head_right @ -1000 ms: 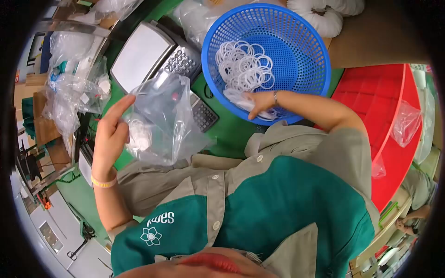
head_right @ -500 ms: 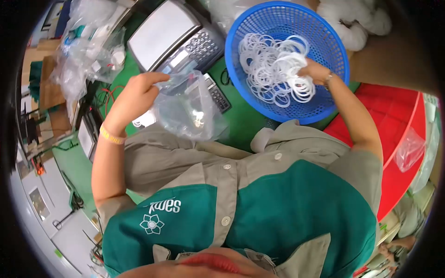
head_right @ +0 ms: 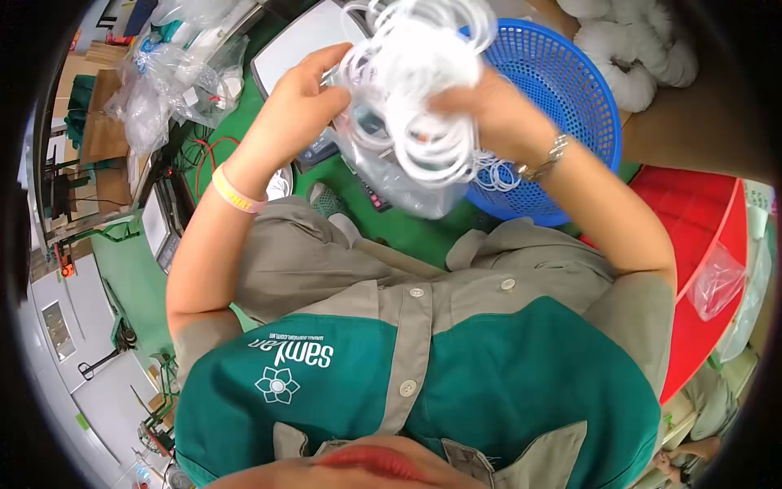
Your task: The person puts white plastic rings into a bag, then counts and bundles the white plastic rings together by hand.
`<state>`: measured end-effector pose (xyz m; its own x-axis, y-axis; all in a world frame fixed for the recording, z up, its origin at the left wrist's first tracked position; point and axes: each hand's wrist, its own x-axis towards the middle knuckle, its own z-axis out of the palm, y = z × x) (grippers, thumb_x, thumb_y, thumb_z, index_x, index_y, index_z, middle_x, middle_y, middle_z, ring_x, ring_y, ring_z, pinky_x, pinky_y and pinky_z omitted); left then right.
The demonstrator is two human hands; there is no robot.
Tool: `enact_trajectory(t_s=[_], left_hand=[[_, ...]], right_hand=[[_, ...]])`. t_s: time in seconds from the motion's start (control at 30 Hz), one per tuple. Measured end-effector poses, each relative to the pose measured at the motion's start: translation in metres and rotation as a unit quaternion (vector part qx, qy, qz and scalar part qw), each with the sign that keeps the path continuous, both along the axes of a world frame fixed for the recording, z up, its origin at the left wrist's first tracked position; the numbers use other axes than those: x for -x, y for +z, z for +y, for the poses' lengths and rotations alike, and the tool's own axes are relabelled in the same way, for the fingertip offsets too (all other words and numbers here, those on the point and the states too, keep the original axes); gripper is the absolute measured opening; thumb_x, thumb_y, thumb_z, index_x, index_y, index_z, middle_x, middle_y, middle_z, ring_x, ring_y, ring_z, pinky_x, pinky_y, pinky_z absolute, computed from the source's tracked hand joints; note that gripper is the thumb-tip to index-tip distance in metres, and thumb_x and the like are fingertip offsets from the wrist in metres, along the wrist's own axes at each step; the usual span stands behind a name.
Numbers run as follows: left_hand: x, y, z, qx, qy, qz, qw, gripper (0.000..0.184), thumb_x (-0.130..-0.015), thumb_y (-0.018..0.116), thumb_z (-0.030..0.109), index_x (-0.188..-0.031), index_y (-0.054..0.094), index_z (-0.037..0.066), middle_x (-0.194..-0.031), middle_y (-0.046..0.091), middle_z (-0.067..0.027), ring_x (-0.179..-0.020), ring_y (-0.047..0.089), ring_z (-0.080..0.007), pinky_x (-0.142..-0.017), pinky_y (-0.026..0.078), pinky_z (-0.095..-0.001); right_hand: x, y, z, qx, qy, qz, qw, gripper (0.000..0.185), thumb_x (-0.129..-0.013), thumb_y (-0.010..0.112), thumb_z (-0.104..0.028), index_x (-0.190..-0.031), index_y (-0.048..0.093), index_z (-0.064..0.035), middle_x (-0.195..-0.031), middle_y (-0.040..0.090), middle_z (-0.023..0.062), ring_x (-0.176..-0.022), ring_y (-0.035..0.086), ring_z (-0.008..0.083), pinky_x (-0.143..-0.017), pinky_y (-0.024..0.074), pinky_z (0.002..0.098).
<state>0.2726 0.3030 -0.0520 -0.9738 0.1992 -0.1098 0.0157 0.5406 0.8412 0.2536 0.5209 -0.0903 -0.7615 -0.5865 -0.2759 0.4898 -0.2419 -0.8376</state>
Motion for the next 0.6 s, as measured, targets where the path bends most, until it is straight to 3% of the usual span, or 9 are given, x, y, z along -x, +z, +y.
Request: enact_trajectory(t_s=[0.03, 0.13, 0.17, 0.23, 0.27, 0.37, 0.47, 0.53, 0.6], left_hand=[[0.0, -0.002, 0.001, -0.012, 0.015, 0.026, 0.999, 0.052, -0.071, 0.052, 0.011, -0.116, 0.04, -0.012, -0.12, 0.042, -0.023, -0.065, 0.06, -0.0213, -0.066, 0.047, -0.0296], [-0.001, -0.001, 0.007, 0.005, 0.0, 0.059, 0.998, 0.053, -0.071, 0.052, 0.011, -0.116, 0.04, -0.013, -0.121, 0.042, -0.0228, -0.065, 0.06, -0.0209, -0.066, 0.047, -0.0296], [-0.005, 0.004, 0.012, -0.038, 0.01, 0.028, 0.999, 0.052, -0.07, 0.052, 0.009, -0.117, 0.04, -0.012, -0.121, 0.042, -0.0216, -0.064, 0.06, -0.0196, -0.064, 0.047, -0.0293], [-0.009, 0.005, 0.015, -0.075, -0.001, -0.009, 0.997, 0.051, -0.07, 0.051, 0.005, -0.118, 0.04, -0.01, -0.12, 0.042, -0.0203, -0.061, 0.059, -0.0176, -0.062, 0.047, -0.028], [-0.012, 0.004, 0.016, -0.101, -0.008, 0.011, 0.995, 0.05, -0.07, 0.05, 0.003, -0.118, 0.041, -0.009, -0.12, 0.043, -0.0184, -0.061, 0.058, -0.0165, -0.059, 0.046, -0.0268], [-0.018, 0.009, 0.009, -0.059, -0.026, 0.016, 0.998, 0.049, -0.069, 0.048, 0.0, -0.117, 0.043, -0.008, -0.124, 0.041, -0.0158, -0.059, 0.055, -0.0126, -0.055, 0.044, -0.0248], [-0.025, 0.014, -0.003, -0.054, -0.017, -0.017, 0.998, 0.052, -0.069, 0.044, -0.004, -0.121, 0.041, -0.004, -0.127, 0.039, -0.0137, -0.059, 0.051, -0.0088, -0.055, 0.042, -0.0213], [-0.027, 0.016, -0.012, -0.069, -0.003, -0.017, 0.997, 0.055, -0.068, 0.042, -0.007, -0.123, 0.041, -0.001, -0.128, 0.038, -0.0121, -0.061, 0.049, -0.0075, -0.055, 0.042, -0.0204], [-0.028, 0.027, -0.018, -0.067, 0.009, -0.061, 0.996, 0.058, -0.068, 0.039, -0.009, -0.125, 0.04, 0.002, -0.13, 0.036, -0.0087, -0.062, 0.047, -0.0046, -0.056, 0.042, -0.0192]], right_hand=[[-0.01, -0.001, -0.012, 0.01, 0.021, -0.001, 1.0, 0.051, -0.073, 0.053, 0.004, -0.121, 0.037, -0.0029, -0.11, 0.053, 0.0111, -0.095, 0.055, 0.0184, -0.081, 0.0461, 0.0315], [-0.016, -0.024, -0.029, -0.123, 0.147, 0.109, 0.975, 0.063, -0.072, 0.054, -0.001, -0.128, 0.027, -0.0048, -0.112, 0.05, 0.008, -0.097, 0.053, 0.0197, -0.079, 0.0458, 0.0299], [-0.019, -0.039, -0.034, -0.15, 0.142, 0.17, 0.964, 0.048, -0.073, 0.057, -0.009, -0.119, 0.042, -0.0041, -0.1, 0.057, 0.0121, -0.082, 0.058, 0.0212, -0.075, 0.0449, 0.0324], [-0.004, -0.054, -0.037, -0.41, 0.397, 0.36, 0.738, 0.056, -0.073, 0.052, -0.008, -0.125, 0.032, -0.0036, -0.092, 0.059, 0.0196, -0.084, 0.059, 0.0292, -0.073, 0.0455, 0.0374], [-0.001, -0.069, -0.032, -0.347, 0.369, 0.413, 0.756, 0.046, -0.074, 0.054, -0.017, -0.116, 0.042, -0.004, -0.082, 0.06, 0.0214, -0.077, 0.059, 0.0322, -0.069, 0.045, 0.0389], [0.002, -0.036, -0.031, -0.459, 0.368, 0.4, 0.702, 0.033, -0.074, 0.057, -0.027, -0.097, 0.056, -0.0042, -0.083, 0.061, 0.0169, -0.077, 0.06, 0.0292, -0.068, 0.0452, 0.0377], [0.035, -0.012, -0.011, -0.317, 0.291, 0.447, 0.784, 0.019, -0.075, 0.059, -0.019, -0.085, 0.059, -0.0026, -0.074, 0.061, 0.011, -0.068, 0.06, 0.0198, -0.062, 0.0464, 0.0298], [0.06, -0.002, 0.007, -0.258, 0.247, 0.276, 0.892, 0.015, -0.078, 0.055, -0.016, -0.076, 0.059, -0.0018, -0.07, 0.06, 0.0033, -0.065, 0.058, 0.0084, -0.057, 0.0463, 0.021], [0.087, -0.019, 0.027, -0.246, 0.156, 0.188, 0.938, 0.016, -0.08, 0.054, -0.018, -0.075, 0.059, -0.0045, -0.07, 0.06, 0.0028, -0.064, 0.058, 0.009, -0.06, 0.0471, 0.0199]])
